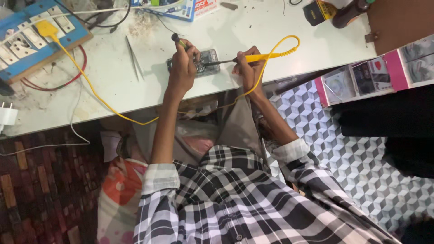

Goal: The person uses a soldering iron and solder wire to solder joints on a small circuit board placed on a white workbench. The hands repeatedly apply heat and solder to different points on the board throughout the clip.

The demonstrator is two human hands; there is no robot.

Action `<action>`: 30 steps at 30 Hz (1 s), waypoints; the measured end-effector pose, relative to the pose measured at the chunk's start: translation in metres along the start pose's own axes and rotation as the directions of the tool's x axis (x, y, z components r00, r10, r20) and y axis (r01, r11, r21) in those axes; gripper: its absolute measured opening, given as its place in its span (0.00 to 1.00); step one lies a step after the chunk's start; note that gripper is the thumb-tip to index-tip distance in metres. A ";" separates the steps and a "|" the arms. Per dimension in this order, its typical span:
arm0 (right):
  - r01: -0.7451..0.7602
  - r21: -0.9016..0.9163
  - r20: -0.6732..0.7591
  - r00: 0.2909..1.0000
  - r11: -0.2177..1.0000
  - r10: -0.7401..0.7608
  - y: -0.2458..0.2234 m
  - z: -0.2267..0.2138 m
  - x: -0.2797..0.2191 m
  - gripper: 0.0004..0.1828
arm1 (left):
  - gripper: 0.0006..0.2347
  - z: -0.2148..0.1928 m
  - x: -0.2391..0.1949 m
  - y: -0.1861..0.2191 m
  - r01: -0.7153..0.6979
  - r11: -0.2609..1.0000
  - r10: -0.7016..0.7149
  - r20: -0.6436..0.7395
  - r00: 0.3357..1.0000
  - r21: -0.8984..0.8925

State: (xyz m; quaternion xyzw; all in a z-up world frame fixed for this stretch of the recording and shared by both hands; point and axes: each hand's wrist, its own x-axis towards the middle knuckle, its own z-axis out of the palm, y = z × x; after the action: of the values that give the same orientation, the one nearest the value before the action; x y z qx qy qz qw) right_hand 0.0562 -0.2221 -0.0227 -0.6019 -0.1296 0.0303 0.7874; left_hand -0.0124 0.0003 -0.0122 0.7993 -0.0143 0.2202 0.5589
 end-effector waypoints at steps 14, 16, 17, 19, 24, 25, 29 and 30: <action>0.090 -0.055 -0.055 0.994 0.994 -0.093 -0.022 0.017 -0.010 0.17 | 0.04 0.001 0.000 0.008 0.083 0.996 -0.083 -0.014 0.996 -0.034; 0.040 -0.061 -0.009 0.999 0.997 -0.040 -0.017 0.013 -0.008 0.18 | 0.03 0.001 -0.001 0.002 0.098 0.995 -0.098 -0.012 0.995 -0.018; 0.041 -0.079 0.027 0.999 0.996 -0.039 -0.015 0.009 -0.008 0.19 | 0.03 0.002 -0.003 0.000 0.106 0.994 -0.106 -0.009 0.994 -0.010; 0.037 -0.090 0.068 0.997 0.995 -0.031 -0.009 0.005 -0.007 0.19 | 0.02 0.001 -0.004 0.000 0.097 0.995 -0.097 0.002 0.995 0.025; 0.055 -0.060 -0.022 0.998 0.997 -0.056 0.005 0.002 -0.006 0.16 | 0.05 -0.004 0.001 0.010 0.078 0.996 -0.078 0.012 0.997 -0.035; 0.090 -0.049 -0.060 0.994 0.995 -0.093 0.007 0.002 -0.005 0.14 | 0.04 -0.005 0.002 0.012 0.140 0.990 -0.140 0.023 0.990 -0.015; 0.125 -0.188 -0.241 0.956 0.974 -0.169 0.003 0.001 -0.006 0.12 | 0.05 -0.005 0.005 0.016 0.223 0.975 -0.222 0.038 0.974 -0.017; 0.149 -0.192 -0.245 0.950 0.970 -0.195 0.002 0.006 -0.008 0.13 | 0.05 -0.008 0.003 0.016 0.191 0.981 -0.191 0.035 0.981 -0.009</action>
State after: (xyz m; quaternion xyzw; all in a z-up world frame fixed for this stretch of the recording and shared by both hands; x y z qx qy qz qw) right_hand 0.0471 -0.2180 -0.0246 -0.6524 -0.0786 -0.1296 0.7425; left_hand -0.0167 0.0023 0.0052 0.7970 0.0516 0.1518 0.5823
